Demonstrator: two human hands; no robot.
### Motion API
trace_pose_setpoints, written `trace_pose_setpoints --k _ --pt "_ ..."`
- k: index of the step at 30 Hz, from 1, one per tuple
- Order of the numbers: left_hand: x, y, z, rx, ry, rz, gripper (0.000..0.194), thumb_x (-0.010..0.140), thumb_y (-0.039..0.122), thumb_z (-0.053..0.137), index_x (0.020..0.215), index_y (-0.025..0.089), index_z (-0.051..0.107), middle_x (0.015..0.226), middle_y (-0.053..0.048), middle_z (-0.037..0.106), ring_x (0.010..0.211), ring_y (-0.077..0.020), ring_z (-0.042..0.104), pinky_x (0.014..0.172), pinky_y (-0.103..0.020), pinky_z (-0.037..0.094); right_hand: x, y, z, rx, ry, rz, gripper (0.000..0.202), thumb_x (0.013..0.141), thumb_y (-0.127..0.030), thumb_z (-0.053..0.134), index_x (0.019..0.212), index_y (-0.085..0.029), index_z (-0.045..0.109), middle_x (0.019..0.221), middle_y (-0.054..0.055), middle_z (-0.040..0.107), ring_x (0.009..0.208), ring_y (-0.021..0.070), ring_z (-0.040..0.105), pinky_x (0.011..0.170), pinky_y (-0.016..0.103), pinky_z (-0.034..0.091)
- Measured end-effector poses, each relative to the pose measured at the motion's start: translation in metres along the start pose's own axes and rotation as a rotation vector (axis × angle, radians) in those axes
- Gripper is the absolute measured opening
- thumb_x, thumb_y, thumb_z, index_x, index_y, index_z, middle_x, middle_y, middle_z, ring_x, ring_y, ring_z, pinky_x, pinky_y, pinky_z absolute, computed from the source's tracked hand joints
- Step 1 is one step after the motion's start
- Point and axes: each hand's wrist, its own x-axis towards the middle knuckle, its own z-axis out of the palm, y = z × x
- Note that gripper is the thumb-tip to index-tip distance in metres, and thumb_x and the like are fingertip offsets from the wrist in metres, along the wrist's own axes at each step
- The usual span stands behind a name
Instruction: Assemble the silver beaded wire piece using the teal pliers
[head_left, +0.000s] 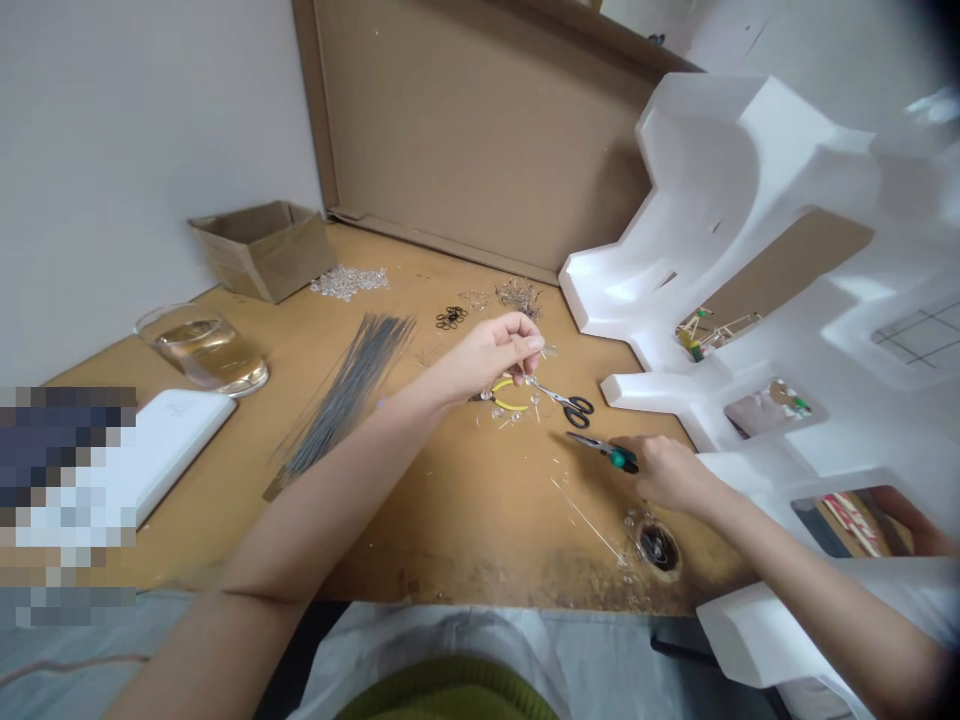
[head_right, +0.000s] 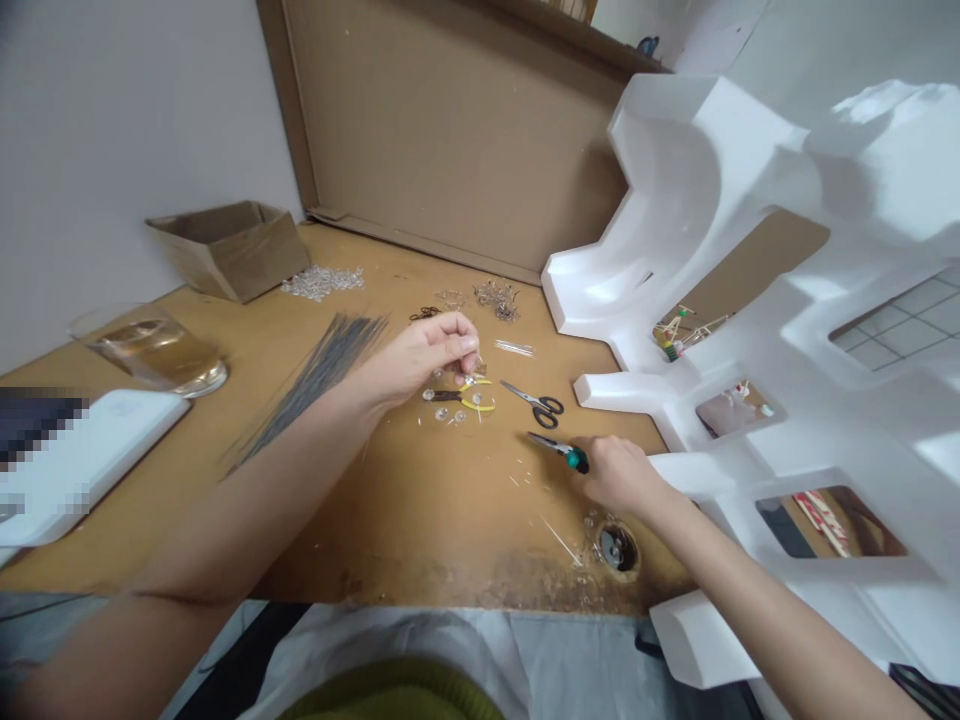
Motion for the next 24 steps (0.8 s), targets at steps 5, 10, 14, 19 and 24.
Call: trace_pose_setpoints --k 5,10,14,19,24 --pt "-0.002 -0.002 0.004 0.099 -0.054 -0.083 0.012 0.083 0.022 0.053 0.075 0.014 0.048 0.063 0.002 0.054 0.052 -0.0048 0.050 0.053 -0.019 0.042 -0.003 -0.006 -0.009 1.027 -0.370 -0.057 0.049 0.072 -0.028 0.043 0.117 -0.013 0.054 0.097 0.012 0.066 0.072 0.0184 0.060 0.070 0.035 0.047" --pt "-0.004 -0.001 0.007 0.107 -0.093 -0.115 0.011 0.083 0.021 0.052 0.076 0.014 0.048 0.063 0.002 0.055 0.050 -0.0042 0.049 0.051 -0.019 0.040 -0.009 -0.018 -0.013 1.224 -0.452 -0.069 0.047 0.068 -0.024 0.048 0.114 -0.015 0.057 0.093 0.010 0.067 0.070 0.0166 0.059 0.069 0.033 0.047" --pt "-0.006 0.001 0.010 0.119 -0.111 -0.137 0.011 0.082 0.022 0.052 0.075 0.014 0.048 0.063 0.002 0.054 0.052 -0.0044 0.048 0.051 -0.018 0.039 -0.012 -0.032 -0.020 1.005 -0.440 -0.128 0.047 0.067 -0.026 0.050 0.111 -0.014 0.058 0.090 0.010 0.067 0.068 0.0172 0.059 0.062 0.032 0.047" --pt "-0.007 0.003 0.010 0.171 -0.136 -0.174 0.012 0.082 0.024 0.053 0.076 0.014 0.050 0.064 0.001 0.055 0.055 -0.0057 0.050 0.056 -0.020 0.042 -0.017 -0.041 -0.017 0.105 0.282 -0.271 0.041 0.073 -0.023 0.048 0.111 -0.015 0.059 0.088 0.008 0.066 0.076 0.0221 0.058 0.068 0.034 0.044" --pt "-0.005 0.001 0.007 0.087 -0.191 -0.225 0.013 0.081 0.023 0.052 0.072 0.014 0.050 0.062 0.002 0.056 0.051 -0.0047 0.049 0.052 -0.019 0.040 -0.024 -0.034 -0.030 -0.640 0.698 -0.434 0.045 0.080 -0.023 0.050 0.124 -0.014 0.050 0.091 0.011 0.065 0.080 0.0251 0.055 0.069 0.037 0.038"
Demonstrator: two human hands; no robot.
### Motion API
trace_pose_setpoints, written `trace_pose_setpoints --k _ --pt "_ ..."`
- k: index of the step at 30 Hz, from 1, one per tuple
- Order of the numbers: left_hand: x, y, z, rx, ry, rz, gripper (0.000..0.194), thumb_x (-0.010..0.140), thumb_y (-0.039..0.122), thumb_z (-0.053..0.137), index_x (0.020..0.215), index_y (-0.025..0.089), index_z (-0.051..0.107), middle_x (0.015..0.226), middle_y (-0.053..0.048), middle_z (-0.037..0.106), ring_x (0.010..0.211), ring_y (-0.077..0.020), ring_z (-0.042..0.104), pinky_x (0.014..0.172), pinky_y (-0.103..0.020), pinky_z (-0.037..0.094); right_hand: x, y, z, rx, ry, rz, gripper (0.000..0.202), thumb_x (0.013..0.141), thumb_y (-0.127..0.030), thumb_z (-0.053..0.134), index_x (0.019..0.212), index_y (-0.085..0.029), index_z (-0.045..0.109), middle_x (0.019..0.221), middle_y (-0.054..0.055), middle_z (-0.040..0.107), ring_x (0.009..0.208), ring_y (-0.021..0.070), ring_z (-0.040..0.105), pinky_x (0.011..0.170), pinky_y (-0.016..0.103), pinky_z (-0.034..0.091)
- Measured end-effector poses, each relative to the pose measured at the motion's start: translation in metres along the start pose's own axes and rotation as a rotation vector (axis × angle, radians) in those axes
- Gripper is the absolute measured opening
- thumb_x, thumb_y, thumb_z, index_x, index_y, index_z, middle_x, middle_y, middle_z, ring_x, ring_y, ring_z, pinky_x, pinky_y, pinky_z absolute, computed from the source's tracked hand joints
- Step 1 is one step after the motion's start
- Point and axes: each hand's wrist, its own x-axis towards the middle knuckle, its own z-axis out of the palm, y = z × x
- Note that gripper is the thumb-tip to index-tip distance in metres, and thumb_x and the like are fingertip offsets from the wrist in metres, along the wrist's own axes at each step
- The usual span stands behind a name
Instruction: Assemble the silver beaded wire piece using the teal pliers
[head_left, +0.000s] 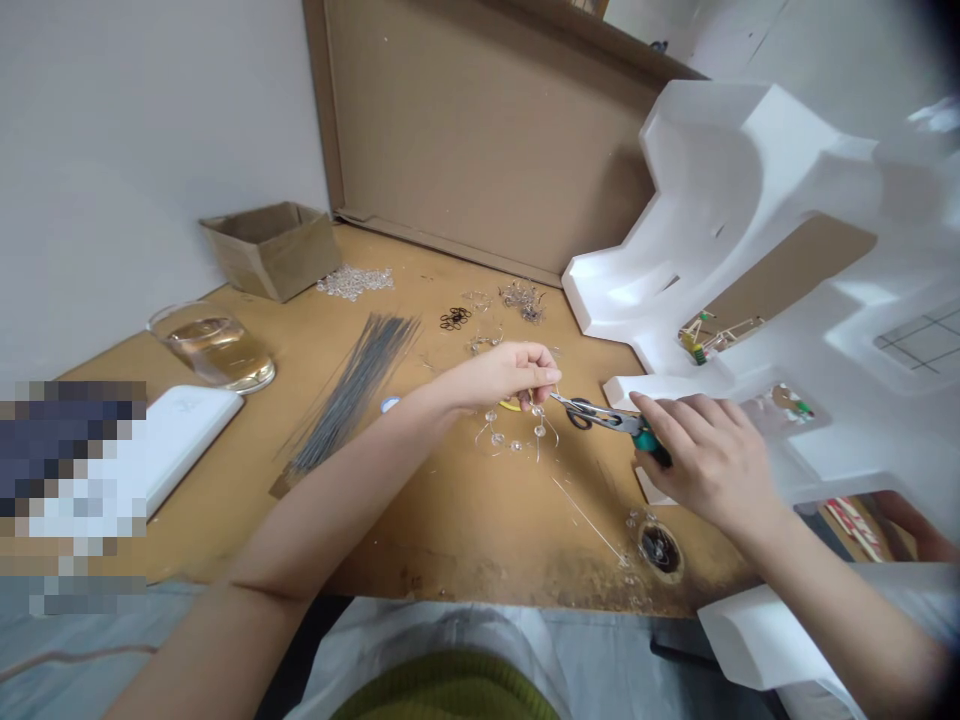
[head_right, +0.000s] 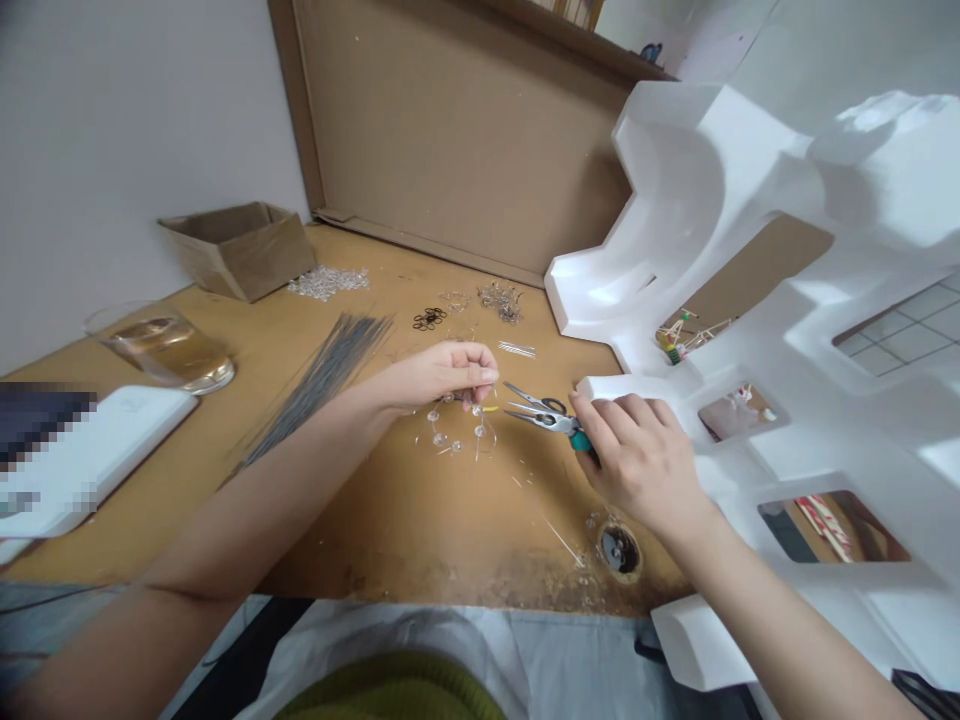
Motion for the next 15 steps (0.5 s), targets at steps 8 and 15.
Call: trace_pose_setpoints --k 8,15 --pt "0.000 -0.003 -0.002 -0.151 -0.045 -0.003 0.013 0.081 0.024 0.055 0.075 0.013 0.053 0.062 0.001 0.057 0.050 -0.0044 0.050 0.051 -0.018 0.040 0.015 0.017 -0.009 -0.041 -0.012 -0.070 0.043 0.082 -0.024 0.051 0.124 -0.018 0.049 0.090 0.009 0.064 0.082 0.0241 0.053 0.068 0.036 0.034" --pt "-0.002 -0.002 -0.002 -0.141 -0.139 0.046 0.017 0.083 0.026 0.054 0.089 0.012 0.060 0.061 0.001 0.057 0.049 -0.0042 0.049 0.047 -0.017 0.037 0.016 0.011 -0.004 0.208 -0.047 0.068 0.045 0.074 -0.022 0.051 0.119 -0.016 0.052 0.089 0.008 0.064 0.084 0.0231 0.056 0.072 0.034 0.040"
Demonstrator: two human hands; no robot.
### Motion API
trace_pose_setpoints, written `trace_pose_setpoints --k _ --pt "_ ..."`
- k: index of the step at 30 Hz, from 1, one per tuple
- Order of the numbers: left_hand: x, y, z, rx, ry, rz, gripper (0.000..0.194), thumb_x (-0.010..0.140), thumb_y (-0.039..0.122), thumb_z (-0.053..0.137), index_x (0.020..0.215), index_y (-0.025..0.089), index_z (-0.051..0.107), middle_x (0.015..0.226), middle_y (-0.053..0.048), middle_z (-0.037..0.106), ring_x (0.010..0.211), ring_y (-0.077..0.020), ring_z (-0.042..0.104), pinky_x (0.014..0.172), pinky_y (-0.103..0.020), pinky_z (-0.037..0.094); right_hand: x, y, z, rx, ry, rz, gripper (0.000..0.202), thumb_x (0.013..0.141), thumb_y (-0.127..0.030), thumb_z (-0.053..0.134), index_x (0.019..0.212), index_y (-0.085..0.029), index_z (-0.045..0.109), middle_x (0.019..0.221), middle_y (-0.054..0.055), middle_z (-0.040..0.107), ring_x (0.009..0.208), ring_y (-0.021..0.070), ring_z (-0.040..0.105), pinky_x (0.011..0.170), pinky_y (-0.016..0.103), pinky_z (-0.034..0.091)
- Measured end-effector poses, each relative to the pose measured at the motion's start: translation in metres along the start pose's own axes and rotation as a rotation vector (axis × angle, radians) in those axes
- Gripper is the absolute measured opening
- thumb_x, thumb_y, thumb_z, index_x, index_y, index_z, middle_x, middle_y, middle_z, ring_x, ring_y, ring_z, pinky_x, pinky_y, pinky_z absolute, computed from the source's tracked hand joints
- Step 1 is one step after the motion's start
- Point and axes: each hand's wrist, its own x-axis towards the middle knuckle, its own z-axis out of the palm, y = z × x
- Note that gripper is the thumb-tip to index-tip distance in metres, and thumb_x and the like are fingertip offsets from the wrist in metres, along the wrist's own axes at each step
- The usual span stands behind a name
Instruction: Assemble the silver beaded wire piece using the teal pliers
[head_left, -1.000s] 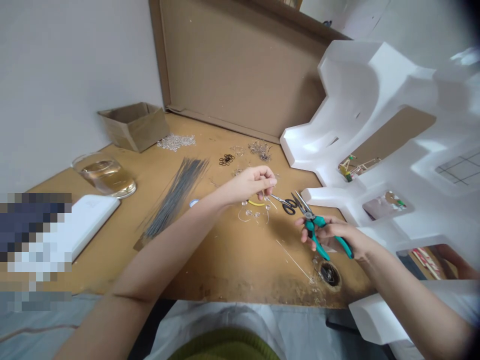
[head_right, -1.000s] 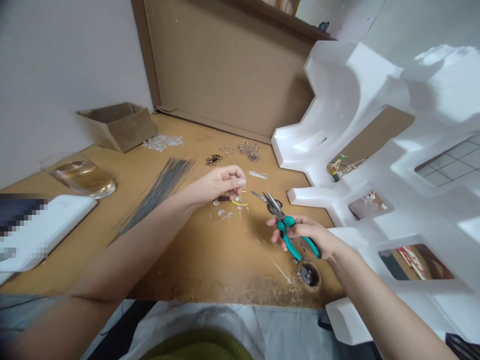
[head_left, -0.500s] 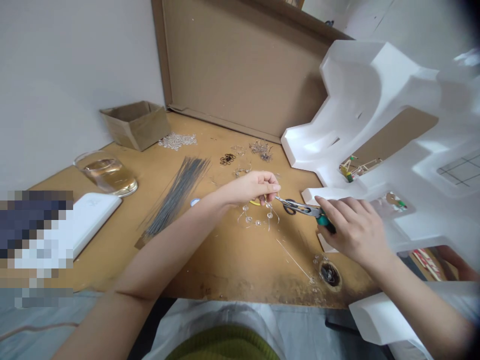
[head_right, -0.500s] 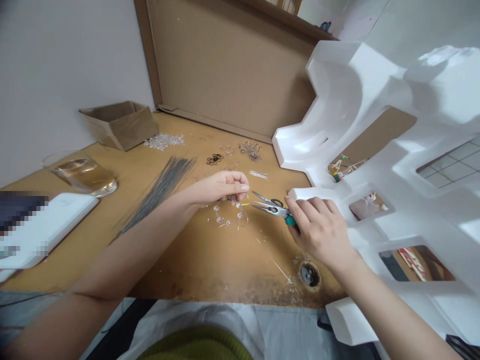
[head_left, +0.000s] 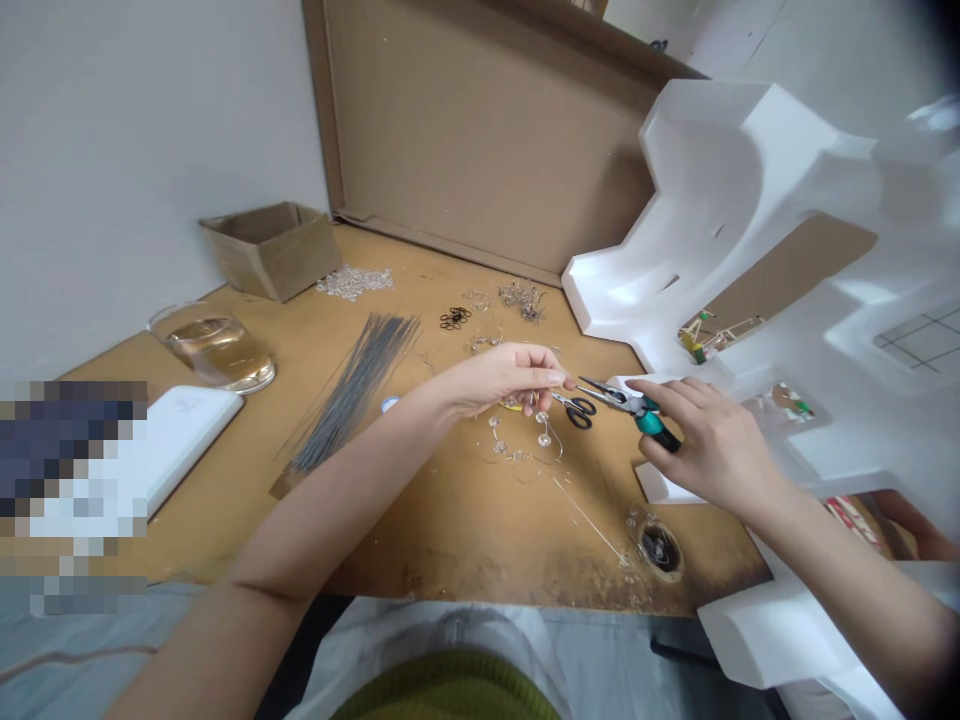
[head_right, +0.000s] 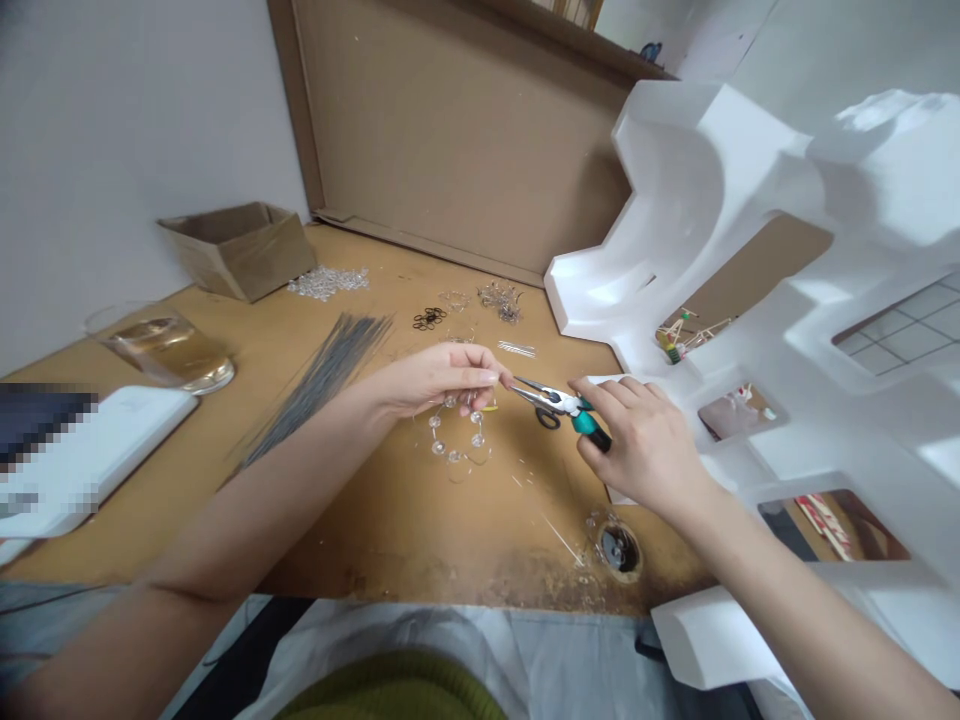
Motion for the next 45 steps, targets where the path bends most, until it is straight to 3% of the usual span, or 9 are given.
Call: trace_pose_setpoints --k 12,19,27,37,45 --pt "0.003 -0.002 0.004 0.095 0.081 0.030 0.014 0.080 0.024 0.058 0.072 0.012 0.057 0.061 0.000 0.058 0.052 -0.0051 0.052 0.050 -0.019 0.041 0.001 -0.003 0.003 -0.047 -0.064 0.007 0.044 0.074 -0.022 0.051 0.118 -0.014 0.054 0.090 0.009 0.065 0.083 0.0237 0.057 0.073 0.035 0.040" --pt "0.004 -0.003 0.001 0.101 0.168 -0.042 0.015 0.078 0.024 0.060 0.070 0.012 0.057 0.059 0.001 0.058 0.046 -0.0039 0.050 0.048 -0.019 0.039 -0.006 0.007 -0.006 -0.366 -0.005 -0.222 0.041 0.085 -0.024 0.048 0.125 -0.016 0.047 0.084 0.008 0.064 0.075 0.0229 0.053 0.064 0.035 0.033" --pt "0.005 -0.004 0.003 0.104 0.187 -0.087 0.015 0.078 0.022 0.059 0.069 0.011 0.056 0.058 0.001 0.059 0.046 -0.0033 0.051 0.047 -0.017 0.037 0.004 0.001 -0.019 -0.458 0.018 -0.367 0.038 0.085 -0.018 0.050 0.123 -0.014 0.048 0.086 0.006 0.064 0.072 0.0200 0.049 0.062 0.034 0.027" --pt "0.004 0.001 0.003 0.077 0.192 -0.144 0.014 0.079 0.021 0.057 0.069 0.011 0.057 0.057 0.001 0.059 0.044 -0.0030 0.050 0.045 -0.017 0.036 0.011 -0.003 -0.024 -0.517 0.043 -0.426 0.033 0.084 -0.013 0.051 0.117 -0.011 0.052 0.085 0.006 0.064 0.071 0.0199 0.047 0.063 0.033 0.027" --pt "0.007 -0.005 0.004 0.078 0.218 -0.092 0.014 0.079 0.020 0.058 0.069 0.011 0.057 0.058 0.001 0.058 0.046 -0.0035 0.051 0.048 -0.017 0.040 0.011 -0.003 -0.022 -0.476 0.016 -0.406 0.031 0.085 -0.013 0.049 0.115 -0.012 0.055 0.080 0.006 0.063 0.070 0.0198 0.047 0.063 0.033 0.028"
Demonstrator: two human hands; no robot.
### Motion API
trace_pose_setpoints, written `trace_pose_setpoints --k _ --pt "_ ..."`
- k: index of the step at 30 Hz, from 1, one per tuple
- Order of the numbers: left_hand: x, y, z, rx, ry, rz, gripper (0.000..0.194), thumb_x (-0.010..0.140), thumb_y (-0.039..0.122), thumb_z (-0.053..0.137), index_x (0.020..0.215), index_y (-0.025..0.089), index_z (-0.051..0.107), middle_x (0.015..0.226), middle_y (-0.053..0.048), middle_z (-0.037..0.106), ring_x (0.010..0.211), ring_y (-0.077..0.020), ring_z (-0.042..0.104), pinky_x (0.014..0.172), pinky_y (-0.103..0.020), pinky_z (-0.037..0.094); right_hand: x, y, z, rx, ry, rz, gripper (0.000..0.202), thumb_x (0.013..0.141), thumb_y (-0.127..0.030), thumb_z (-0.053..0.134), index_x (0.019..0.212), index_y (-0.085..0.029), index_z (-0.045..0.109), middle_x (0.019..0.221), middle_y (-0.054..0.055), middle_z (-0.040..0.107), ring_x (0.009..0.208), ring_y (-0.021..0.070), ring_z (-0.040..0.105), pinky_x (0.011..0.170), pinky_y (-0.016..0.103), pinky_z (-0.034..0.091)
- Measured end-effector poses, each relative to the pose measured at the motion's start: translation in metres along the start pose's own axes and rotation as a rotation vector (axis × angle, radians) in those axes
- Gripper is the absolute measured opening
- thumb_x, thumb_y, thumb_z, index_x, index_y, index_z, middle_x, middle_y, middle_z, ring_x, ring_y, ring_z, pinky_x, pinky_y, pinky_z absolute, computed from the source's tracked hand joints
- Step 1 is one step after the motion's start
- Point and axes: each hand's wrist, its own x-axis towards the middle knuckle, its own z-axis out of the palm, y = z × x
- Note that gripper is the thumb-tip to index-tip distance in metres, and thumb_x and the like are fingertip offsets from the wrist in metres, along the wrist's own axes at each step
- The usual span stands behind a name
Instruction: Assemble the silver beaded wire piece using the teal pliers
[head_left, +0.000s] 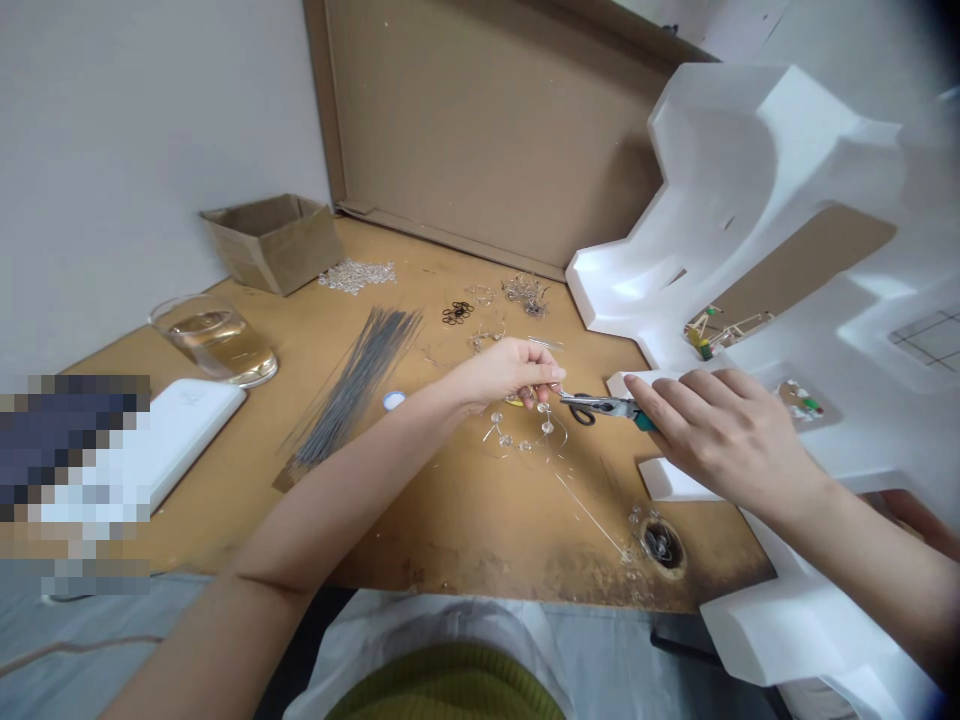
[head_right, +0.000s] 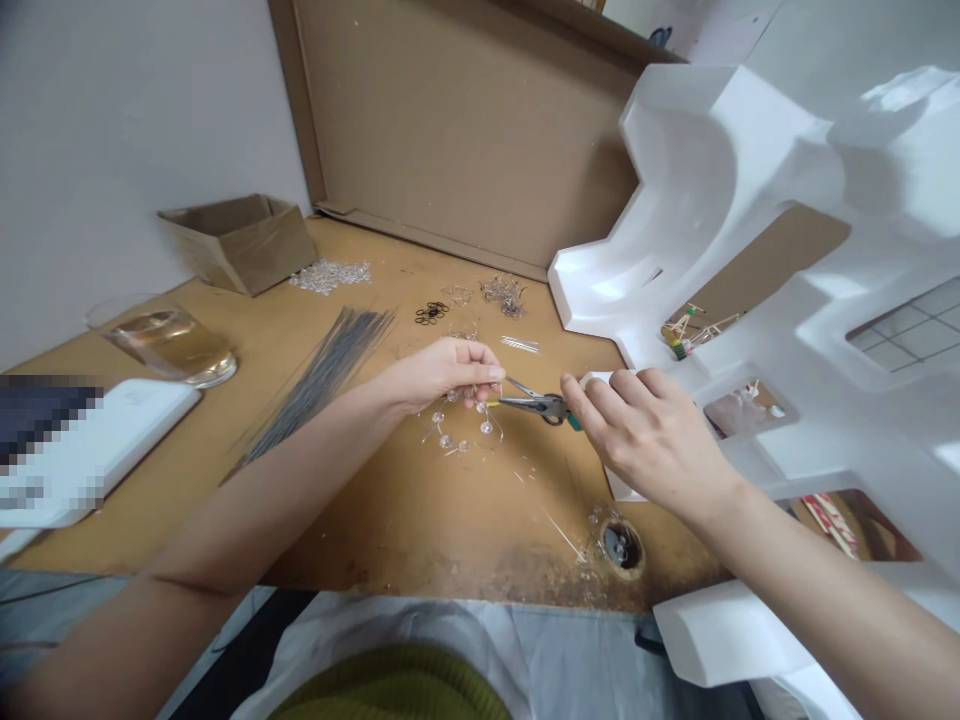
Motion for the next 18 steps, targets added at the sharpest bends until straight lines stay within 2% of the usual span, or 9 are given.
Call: trace_pose_setpoints --k 7,11,15,18 --pt "0.000 -0.001 0.006 0.048 0.090 0.122 0.011 0.079 0.019 0.058 0.071 0.011 0.055 0.058 0.001 0.057 0.047 -0.0042 0.050 0.048 -0.019 0.043 0.000 -0.004 0.003 0.194 -0.073 0.171 0.025 0.082 -0.020 0.050 0.104 -0.014 0.061 0.076 0.006 0.066 0.069 0.0201 0.055 0.060 0.030 0.032" --pt "-0.002 0.000 0.009 0.103 0.138 0.174 0.011 0.079 0.020 0.057 0.072 0.012 0.054 0.058 0.001 0.056 0.051 -0.0050 0.052 0.049 -0.018 0.044 0.001 -0.003 0.005 0.426 -0.243 0.325 0.033 0.073 -0.024 0.053 0.105 -0.018 0.063 0.074 0.005 0.066 0.064 0.0193 0.058 0.055 0.028 0.033" --pt "-0.003 -0.003 0.012 0.163 0.169 0.264 0.011 0.079 0.024 0.057 0.074 0.014 0.055 0.057 0.001 0.055 0.051 -0.0057 0.052 0.049 -0.019 0.043 0.004 0.002 -0.001 0.750 -0.483 0.506 0.040 0.068 -0.025 0.056 0.107 -0.021 0.064 0.055 -0.003 0.056 0.046 0.0126 0.047 0.049 0.025 0.032" --pt "-0.004 -0.005 0.015 0.180 0.184 0.345 0.010 0.078 0.023 0.057 0.074 0.014 0.054 0.058 0.002 0.055 0.053 -0.0059 0.053 0.052 -0.020 0.044 0.006 0.006 -0.006 1.008 -0.582 0.573 0.039 0.068 -0.024 0.056 0.106 -0.019 0.064 0.049 -0.006 0.043 0.041 0.0085 0.035 0.042 0.023 0.028"
